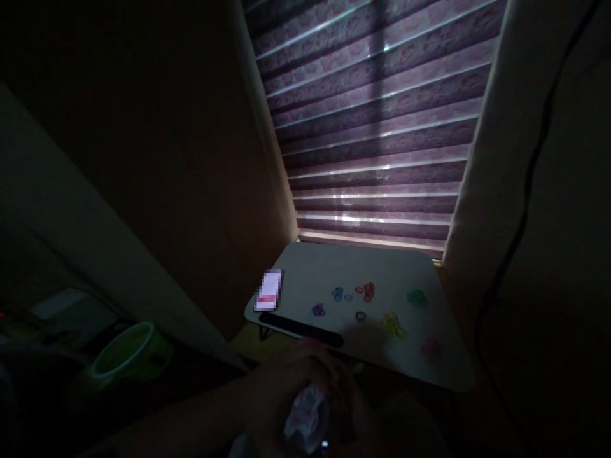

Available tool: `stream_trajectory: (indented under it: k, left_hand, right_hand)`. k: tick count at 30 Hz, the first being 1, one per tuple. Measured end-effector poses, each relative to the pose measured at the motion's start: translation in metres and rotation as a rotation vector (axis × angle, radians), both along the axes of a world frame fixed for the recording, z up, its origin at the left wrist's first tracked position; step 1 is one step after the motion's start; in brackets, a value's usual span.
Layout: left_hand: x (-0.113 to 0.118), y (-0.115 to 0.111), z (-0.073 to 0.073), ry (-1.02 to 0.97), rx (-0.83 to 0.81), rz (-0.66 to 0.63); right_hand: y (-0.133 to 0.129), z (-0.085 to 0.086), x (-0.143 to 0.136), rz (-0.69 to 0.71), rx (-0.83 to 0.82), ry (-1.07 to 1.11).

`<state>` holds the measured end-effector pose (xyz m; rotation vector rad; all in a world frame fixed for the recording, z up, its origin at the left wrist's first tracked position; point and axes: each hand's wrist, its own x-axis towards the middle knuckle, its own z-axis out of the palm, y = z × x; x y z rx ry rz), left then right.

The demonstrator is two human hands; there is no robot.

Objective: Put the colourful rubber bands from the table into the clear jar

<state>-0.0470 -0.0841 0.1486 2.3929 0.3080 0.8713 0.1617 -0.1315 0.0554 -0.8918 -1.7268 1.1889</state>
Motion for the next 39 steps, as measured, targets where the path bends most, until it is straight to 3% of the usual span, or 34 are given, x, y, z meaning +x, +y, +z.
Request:
stream_trajectory:
  k: [4, 7, 14, 17, 21, 27, 34, 37, 39]
  left_hand:
    - [-0.015, -0.031, -0.029, -0.195, -0.265, 0.088]
    - [-0.016, -0.044, -0.042, -0.383, -0.367, 0.206]
    - [-0.011, -0.046, -0.044, -0.539, -0.466, 0.345]
    - [-0.012, -0.043, -0.046, -0.586, -0.532, 0.329]
    - [-0.014, -0.041, -0.053, -0.612, -0.636, 0.328]
    - [-0.013, -0.042, -0.05, -0.687, -0.791, 0.412]
    - [-0.005, -0.044, -0.044, -0.863, -1.004, 0.58]
    - [-0.013, -0.051, -0.045, -0.841, -1.04, 0.505]
    - [-0.027, -0.057, -0.042, -0.699, -0.931, 0.43]
  right_hand:
    - [-0.015, 0.006, -0.028, -0.004, -0.084, 0.005]
    - [-0.021, 0.003, -0.05, -0.009, -0.141, 0.081]
    - [-0.024, 0.019, -0.055, -0.061, -0.304, 0.135]
    - [-0.022, 0.025, -0.056, -0.076, -0.346, 0.189]
    - [-0.021, 0.02, -0.06, -0.071, -0.33, 0.208]
    - [-0.013, 0.016, -0.067, -0.162, -0.179, 0.096]
    - [0.0, 0.005, -0.079, -0.369, 0.264, -0.144]
    - [-0.002, 0.001, -0.074, -0.316, 0.256, -0.21]
    - [-0.004, 0.003, -0.066, -0.271, 0.204, -0.232]
